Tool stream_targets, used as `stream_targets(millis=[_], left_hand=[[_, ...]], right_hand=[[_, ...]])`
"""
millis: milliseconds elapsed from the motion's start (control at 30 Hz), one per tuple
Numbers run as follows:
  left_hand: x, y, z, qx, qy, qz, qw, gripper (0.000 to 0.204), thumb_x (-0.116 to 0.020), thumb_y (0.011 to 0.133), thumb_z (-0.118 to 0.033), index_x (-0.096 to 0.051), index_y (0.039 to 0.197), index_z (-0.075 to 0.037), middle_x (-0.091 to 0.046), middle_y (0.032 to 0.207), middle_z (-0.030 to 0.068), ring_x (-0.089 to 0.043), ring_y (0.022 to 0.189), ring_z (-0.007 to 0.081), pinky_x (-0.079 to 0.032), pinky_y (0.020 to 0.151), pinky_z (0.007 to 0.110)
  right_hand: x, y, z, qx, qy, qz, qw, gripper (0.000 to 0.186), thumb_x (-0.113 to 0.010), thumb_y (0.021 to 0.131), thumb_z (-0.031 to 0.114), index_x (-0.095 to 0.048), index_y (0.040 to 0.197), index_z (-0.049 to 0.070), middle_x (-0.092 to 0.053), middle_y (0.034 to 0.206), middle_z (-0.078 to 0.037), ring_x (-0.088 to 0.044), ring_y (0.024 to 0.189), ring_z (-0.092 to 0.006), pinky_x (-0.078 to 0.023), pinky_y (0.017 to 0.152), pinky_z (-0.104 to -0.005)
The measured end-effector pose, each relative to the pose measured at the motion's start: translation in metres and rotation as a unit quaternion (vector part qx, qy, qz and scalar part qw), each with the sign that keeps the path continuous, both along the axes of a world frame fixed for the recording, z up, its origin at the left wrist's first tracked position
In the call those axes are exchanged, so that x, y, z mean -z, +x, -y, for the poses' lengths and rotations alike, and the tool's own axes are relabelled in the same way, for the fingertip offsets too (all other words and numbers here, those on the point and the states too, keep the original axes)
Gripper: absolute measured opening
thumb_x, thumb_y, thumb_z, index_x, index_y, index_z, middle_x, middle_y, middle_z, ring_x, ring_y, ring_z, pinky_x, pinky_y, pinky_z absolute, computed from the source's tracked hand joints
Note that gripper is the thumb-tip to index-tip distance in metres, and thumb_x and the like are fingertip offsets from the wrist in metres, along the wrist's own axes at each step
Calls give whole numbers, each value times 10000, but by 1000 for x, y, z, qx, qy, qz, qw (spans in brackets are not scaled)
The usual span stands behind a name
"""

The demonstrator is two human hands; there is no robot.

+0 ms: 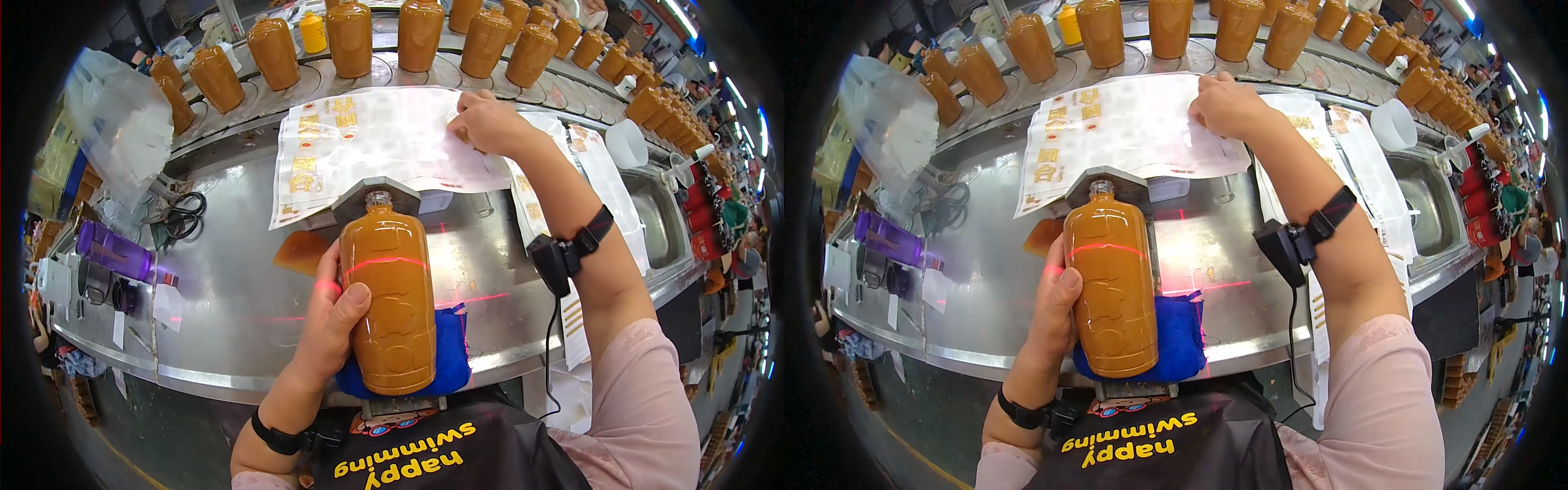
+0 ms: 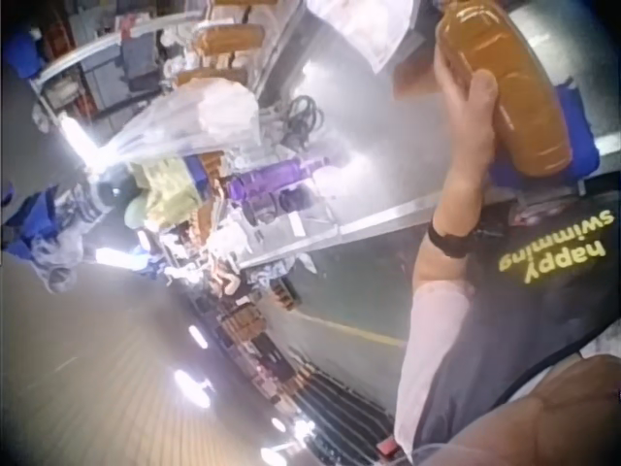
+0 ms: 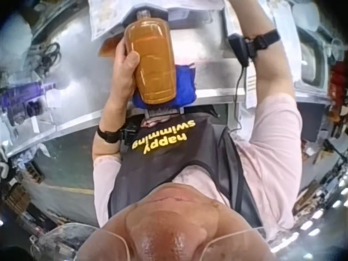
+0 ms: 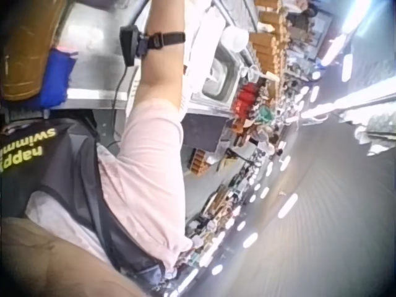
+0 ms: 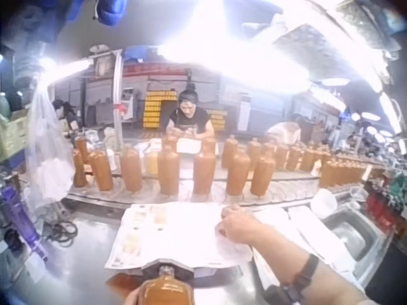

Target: The person applies labels to bottles by hand, smoothing them with a scraper and a cloth before placing them on a floor mat. This process is repeated for multiple bottles and different labels.

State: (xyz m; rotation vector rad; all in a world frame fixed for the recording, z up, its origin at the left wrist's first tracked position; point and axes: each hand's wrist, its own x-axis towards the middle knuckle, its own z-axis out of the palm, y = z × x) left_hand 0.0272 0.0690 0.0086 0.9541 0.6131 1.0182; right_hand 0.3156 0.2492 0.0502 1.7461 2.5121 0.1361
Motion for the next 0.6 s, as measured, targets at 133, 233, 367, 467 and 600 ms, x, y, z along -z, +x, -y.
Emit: stream_targets(millis=[133, 233, 367, 467, 600], left_hand=[[-1, 1, -2, 2, 12, -2, 1000, 887, -675, 880, -429, -189, 1475, 14, -449, 1379, 144, -491, 1251, 217, -419, 1039, 352], [0, -1, -3, 3, 10, -4, 1000, 873, -667, 885, -418, -188, 1472, 15, -441, 1384, 145, -485, 1256, 216, -412, 1044, 354], [-3, -4, 1, -4, -26, -2, 1000, 814, -643, 902, -375, -193, 1459, 12, -430, 1386, 146, -470, 1267, 213, -400, 1052, 354], [-8, -1, -2, 23, -45, 18, 999, 779, -632, 909, -341, -195, 1453, 5, -427, 1384, 146, -457, 1278, 206, -390, 1063, 356], [2, -8, -4, 31, -60, 50, 996, 731, -616, 934, -305, -212, 1458, 3, -439, 1379, 145, -468, 1270, 207, -393, 1069, 361]], right_hand=[[15, 31, -35, 83, 127, -51, 987, 225, -682, 810, 284, -755, 980, 156, -617, 1118, -104, -550, 1120, -298, -490, 873, -434], [8, 37, -54, 212, -74, -85, 971, 532, -721, 740, 525, -740, 938, 32, -706, 992, -180, -667, 934, -324, -520, 823, -422], [6, 45, -42, 243, -112, -265, 926, 419, -721, 771, 431, -664, 799, 16, -655, 878, -149, -628, 799, -315, -488, 697, -406], [5, 65, -22, 128, 61, -218, 966, 326, -724, 754, 344, -704, 812, 24, -676, 967, -178, -643, 921, -324, -522, 759, -407], [-26, 16, 57, -42, 174, -332, 926, 147, -716, 816, 180, -678, 791, 41, -625, 1012, -148, -592, 986, -308, -465, 847, -389]])
